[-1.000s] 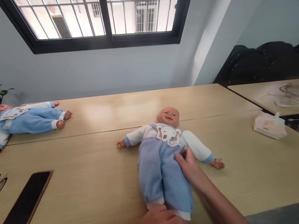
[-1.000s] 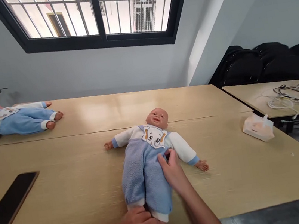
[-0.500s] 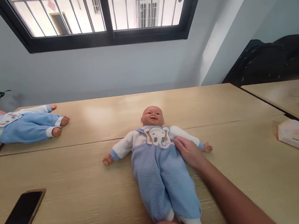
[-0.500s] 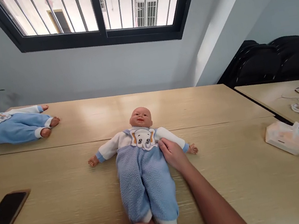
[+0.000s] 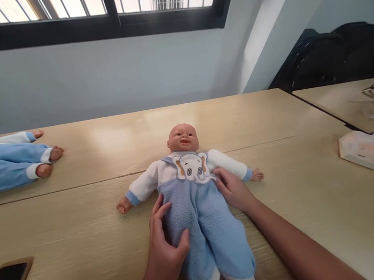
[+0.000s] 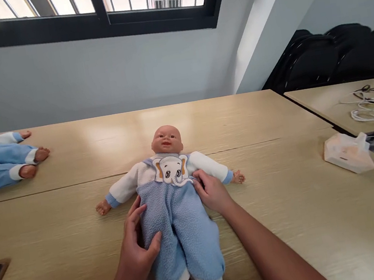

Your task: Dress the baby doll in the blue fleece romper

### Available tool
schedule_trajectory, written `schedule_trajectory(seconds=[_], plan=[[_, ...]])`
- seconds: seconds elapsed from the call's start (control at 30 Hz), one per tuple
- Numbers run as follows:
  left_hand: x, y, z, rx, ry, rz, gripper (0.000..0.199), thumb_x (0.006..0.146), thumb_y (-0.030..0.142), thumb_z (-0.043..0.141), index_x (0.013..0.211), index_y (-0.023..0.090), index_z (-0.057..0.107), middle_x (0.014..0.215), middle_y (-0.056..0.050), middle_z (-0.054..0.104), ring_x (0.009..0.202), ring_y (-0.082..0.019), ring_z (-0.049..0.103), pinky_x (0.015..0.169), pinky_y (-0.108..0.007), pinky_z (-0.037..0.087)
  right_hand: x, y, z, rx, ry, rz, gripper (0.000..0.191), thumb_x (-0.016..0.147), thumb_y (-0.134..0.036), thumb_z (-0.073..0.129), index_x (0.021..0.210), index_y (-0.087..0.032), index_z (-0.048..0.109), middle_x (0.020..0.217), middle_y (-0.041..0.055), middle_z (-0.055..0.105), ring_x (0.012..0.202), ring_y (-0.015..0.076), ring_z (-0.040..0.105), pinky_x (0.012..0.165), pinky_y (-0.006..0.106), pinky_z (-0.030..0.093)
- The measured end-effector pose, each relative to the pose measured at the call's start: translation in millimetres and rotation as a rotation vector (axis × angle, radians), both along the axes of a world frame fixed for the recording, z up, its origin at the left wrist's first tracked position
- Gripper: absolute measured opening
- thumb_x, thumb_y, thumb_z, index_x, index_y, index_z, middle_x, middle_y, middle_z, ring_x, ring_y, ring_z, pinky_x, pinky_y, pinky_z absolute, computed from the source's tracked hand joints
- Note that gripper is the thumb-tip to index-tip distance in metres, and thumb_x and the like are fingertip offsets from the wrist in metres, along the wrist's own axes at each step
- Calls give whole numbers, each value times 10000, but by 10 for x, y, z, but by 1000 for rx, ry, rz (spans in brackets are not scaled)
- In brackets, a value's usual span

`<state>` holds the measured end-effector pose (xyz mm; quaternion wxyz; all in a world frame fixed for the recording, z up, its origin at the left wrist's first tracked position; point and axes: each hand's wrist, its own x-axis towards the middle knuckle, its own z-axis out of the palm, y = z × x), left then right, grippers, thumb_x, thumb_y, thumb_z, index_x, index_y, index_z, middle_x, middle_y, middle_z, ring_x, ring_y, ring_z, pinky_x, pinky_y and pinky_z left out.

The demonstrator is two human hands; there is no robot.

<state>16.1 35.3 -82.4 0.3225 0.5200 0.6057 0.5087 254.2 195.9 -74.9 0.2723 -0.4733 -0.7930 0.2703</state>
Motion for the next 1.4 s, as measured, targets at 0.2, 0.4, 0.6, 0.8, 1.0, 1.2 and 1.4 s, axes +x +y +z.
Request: schedule_trajectory(seconds=[0.2,0.4,0.6,0.8,1.0,1.2,1.4], plan=[[14,-6,-22,-15,-60,-24,563,829,126,643,1360,250,504,1656,-135,325,1533,-350,347,1227,-605,336,9,-26,2,-9,69,-66,295,1030,-489,453,904,-228,508,736,-20,531,662,175,519,630,292,384],[0,36,-53,34,-90,-29,497,861,200,677,1330,240,520,1654,-142,326,1525,-344,359,1231,-593,323,-13,-50,49,-1,82,-84,345,1025,-518,448,879,-220,543,739,-7,568,696,186,540,642,293,401],[-14,75,-99,68,-206,-15,561,891,388,724,1381,198,527,1638,-181,367,1506,-344,398,1217,-533,369,-78,-126,182,85,17,-118,350,1029,-472,402,988,-193,609,914,76,682,851,248,632,782,378,500],[-109,136,-39,18,-364,-194,584,939,542,647,1408,203,569,1625,-151,430,1539,-339,349,1260,-519,309,-298,-823,713,313,-70,571,433,950,-450,588,1335,-256,632,1328,101,675,1320,304,545,1179,498,365],[-179,301,-156,47,-559,16,582,960,689,520,1260,203,636,1405,-110,623,1389,-281,520,1215,-450,371,-562,-1109,639,167,-229,478,594,889,-487,705,1438,-288,597,1488,51,604,1512,297,368,1298,510,170],[-122,325,-159,47,-591,195,604,794,740,706,1057,197,668,927,-23,646,801,-167,592,801,-296,507,-476,-402,464,244,-279,183,493,905,-445,696,1347,-228,669,1436,87,637,1494,330,382,1251,546,270],[-149,400,-162,-15,-561,94,618,712,759,752,973,206,664,727,19,545,681,-155,515,689,-270,460,-226,686,433,406,-394,-145,336,986,-339,532,1221,-171,704,1348,136,670,1393,325,487,1173,490,342]])
